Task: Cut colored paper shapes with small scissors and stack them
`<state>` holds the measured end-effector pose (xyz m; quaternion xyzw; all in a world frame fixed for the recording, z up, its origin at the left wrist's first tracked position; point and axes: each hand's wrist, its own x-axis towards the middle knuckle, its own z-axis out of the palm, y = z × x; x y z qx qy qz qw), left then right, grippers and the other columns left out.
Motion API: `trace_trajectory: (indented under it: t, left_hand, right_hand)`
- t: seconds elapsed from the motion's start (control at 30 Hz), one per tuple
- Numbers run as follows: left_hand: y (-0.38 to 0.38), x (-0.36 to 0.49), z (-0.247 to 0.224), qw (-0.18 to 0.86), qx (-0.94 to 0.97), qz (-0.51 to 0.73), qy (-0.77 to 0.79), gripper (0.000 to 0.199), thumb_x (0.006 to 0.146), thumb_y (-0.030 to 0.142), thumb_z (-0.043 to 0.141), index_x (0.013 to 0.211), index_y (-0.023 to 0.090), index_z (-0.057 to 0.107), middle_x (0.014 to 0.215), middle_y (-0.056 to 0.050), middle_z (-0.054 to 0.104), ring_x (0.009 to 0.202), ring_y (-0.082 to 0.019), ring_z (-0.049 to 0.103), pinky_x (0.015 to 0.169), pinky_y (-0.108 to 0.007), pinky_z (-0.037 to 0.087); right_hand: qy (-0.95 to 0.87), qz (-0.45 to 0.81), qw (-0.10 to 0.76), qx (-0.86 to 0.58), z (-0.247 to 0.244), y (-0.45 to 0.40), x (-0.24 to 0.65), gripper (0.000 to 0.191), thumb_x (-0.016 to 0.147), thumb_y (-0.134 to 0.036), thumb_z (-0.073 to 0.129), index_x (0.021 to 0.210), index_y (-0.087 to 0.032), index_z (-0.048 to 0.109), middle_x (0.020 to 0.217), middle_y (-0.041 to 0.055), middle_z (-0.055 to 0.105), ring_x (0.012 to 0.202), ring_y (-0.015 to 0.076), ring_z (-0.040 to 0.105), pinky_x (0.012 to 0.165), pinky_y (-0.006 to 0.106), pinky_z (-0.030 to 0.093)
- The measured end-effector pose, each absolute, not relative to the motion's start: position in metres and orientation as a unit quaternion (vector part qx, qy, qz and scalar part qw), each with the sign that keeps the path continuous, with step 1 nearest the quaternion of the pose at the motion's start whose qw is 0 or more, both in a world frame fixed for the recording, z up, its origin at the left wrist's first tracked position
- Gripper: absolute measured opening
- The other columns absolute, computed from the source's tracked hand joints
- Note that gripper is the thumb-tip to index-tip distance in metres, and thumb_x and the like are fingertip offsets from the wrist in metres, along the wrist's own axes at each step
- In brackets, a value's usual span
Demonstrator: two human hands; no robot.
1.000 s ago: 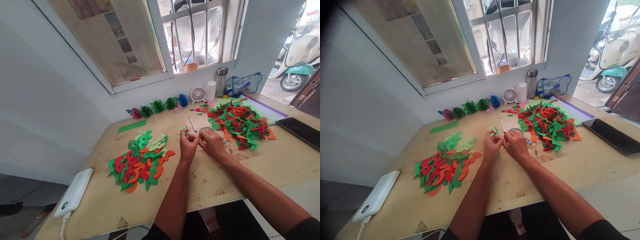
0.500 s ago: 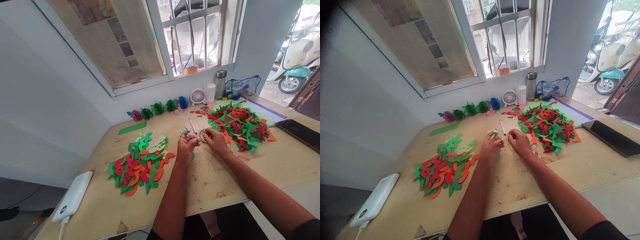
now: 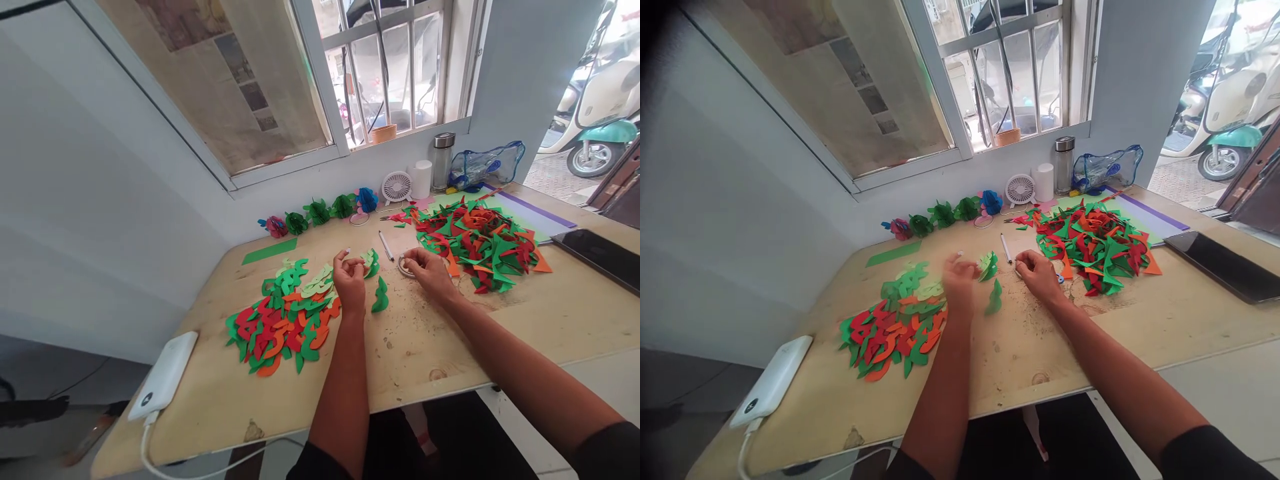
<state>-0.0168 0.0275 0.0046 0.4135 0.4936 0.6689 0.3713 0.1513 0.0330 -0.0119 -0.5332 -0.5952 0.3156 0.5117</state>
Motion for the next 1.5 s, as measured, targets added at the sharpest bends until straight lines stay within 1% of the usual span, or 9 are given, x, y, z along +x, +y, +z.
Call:
trace_trajectory:
  t: [0.13, 0.33, 0.53, 0.7, 0.87, 1.03, 1.17, 1.37, 1.5]
  left_hand:
    - [0.027, -0.019, -0.001, 0.262, 0.501, 0.585, 0.581, 0.047, 0.066, 0.011, 0.058, 0.112, 0.021, 0.051, 0.080, 0.000, 0.061, 0.062, -0.011, 0.058, 0.060, -0.022, 0.044]
    - [0.014, -0.008, -0.001, 0.257, 0.601, 0.438, 0.618, 0.069, 0.059, 0.015, 0.068, 0.124, 0.027, 0.050, 0.103, -0.004, 0.061, 0.064, -0.013, 0.058, 0.062, -0.025, 0.043]
    - [-0.007, 0.003, -0.002, 0.188, 0.650, 0.364, 0.640, 0.078, 0.059, 0.001, 0.058, 0.130, 0.031, 0.049, 0.115, -0.009, 0.058, 0.083, -0.023, 0.061, 0.068, -0.030, 0.045]
    - [-0.014, 0.003, -0.015, 0.155, 0.648, 0.414, 0.620, 0.078, 0.064, -0.002, 0.050, 0.135, 0.030, 0.044, 0.119, -0.009, 0.056, 0.103, -0.023, 0.058, 0.085, -0.031, 0.045]
    - [-0.018, 0.005, -0.011, 0.124, 0.621, 0.462, 0.622, 0.079, 0.069, -0.002, 0.046, 0.140, 0.028, 0.035, 0.126, -0.009, 0.052, 0.107, -0.021, 0.056, 0.091, -0.031, 0.045]
    - [-0.024, 0.015, -0.005, 0.085, 0.633, 0.483, 0.599, 0.076, 0.073, -0.001, 0.044, 0.142, 0.027, 0.031, 0.132, -0.010, 0.047, 0.108, -0.020, 0.055, 0.093, -0.032, 0.044]
    - [-0.024, 0.024, -0.011, 0.058, 0.663, 0.479, 0.572, 0.075, 0.073, -0.001, 0.043, 0.142, 0.028, 0.032, 0.133, -0.010, 0.046, 0.113, -0.020, 0.054, 0.090, -0.031, 0.046]
    - [-0.029, 0.030, -0.010, 0.107, 0.695, 0.505, 0.501, 0.072, 0.074, 0.006, 0.052, 0.140, 0.026, 0.033, 0.133, -0.012, 0.046, 0.094, -0.017, 0.060, 0.086, -0.033, 0.049]
    - [-0.027, 0.020, -0.004, 0.201, 0.602, 0.598, 0.489, 0.067, 0.078, 0.019, 0.058, 0.139, 0.025, 0.030, 0.130, -0.012, 0.046, 0.097, -0.017, 0.060, 0.088, -0.034, 0.048]
  right_hand:
    - [-0.633, 0.267, 0.488, -0.538, -0.009, 0.028, 0.149, 0.016, 0.075, -0.029, 0.051, 0.076, -0.017, 0.062, 0.066, 0.0014, 0.061, 0.061, 0.0138, 0.053, 0.057, 0.025, 0.040]
    - [-0.644, 0.240, 0.480, -0.546, -0.010, 0.026, 0.147, 0.017, 0.075, -0.027, 0.050, 0.082, -0.019, 0.064, 0.060, -0.0005, 0.059, 0.059, 0.0139, 0.053, 0.057, 0.024, 0.040]
    - [-0.647, 0.235, 0.469, -0.554, -0.013, 0.027, 0.148, 0.018, 0.075, -0.025, 0.050, 0.085, -0.019, 0.064, 0.061, -0.0010, 0.061, 0.058, 0.0140, 0.054, 0.058, 0.025, 0.039]
    - [-0.651, 0.231, 0.469, -0.550, -0.017, 0.028, 0.147, 0.017, 0.076, -0.023, 0.050, 0.085, -0.020, 0.064, 0.062, -0.0008, 0.062, 0.061, 0.0147, 0.055, 0.061, 0.025, 0.039]
    - [-0.649, 0.244, 0.472, -0.544, -0.018, 0.029, 0.146, 0.018, 0.077, -0.024, 0.051, 0.090, -0.019, 0.063, 0.063, -0.0003, 0.063, 0.061, 0.0151, 0.056, 0.061, 0.026, 0.040]
    - [-0.626, 0.335, 0.479, -0.515, -0.024, 0.030, 0.141, 0.035, 0.077, -0.024, 0.054, 0.111, -0.018, 0.056, 0.067, -0.0013, 0.064, 0.062, 0.0146, 0.060, 0.061, 0.025, 0.042]
    - [-0.610, 0.385, 0.494, -0.485, -0.032, 0.033, 0.138, 0.046, 0.073, -0.021, 0.057, 0.118, -0.018, 0.050, 0.066, -0.0026, 0.064, 0.060, 0.0133, 0.059, 0.060, 0.023, 0.043]
    - [-0.592, 0.393, 0.519, -0.476, -0.030, 0.035, 0.141, 0.054, 0.064, -0.013, 0.050, 0.118, -0.017, 0.050, 0.055, -0.0079, 0.054, 0.052, 0.0110, 0.051, 0.055, 0.022, 0.040]
    - [-0.595, 0.420, 0.519, -0.448, -0.022, 0.031, 0.142, 0.055, 0.064, -0.016, 0.049, 0.119, -0.016, 0.049, 0.054, -0.0085, 0.051, 0.050, 0.0101, 0.047, 0.051, 0.021, 0.037]
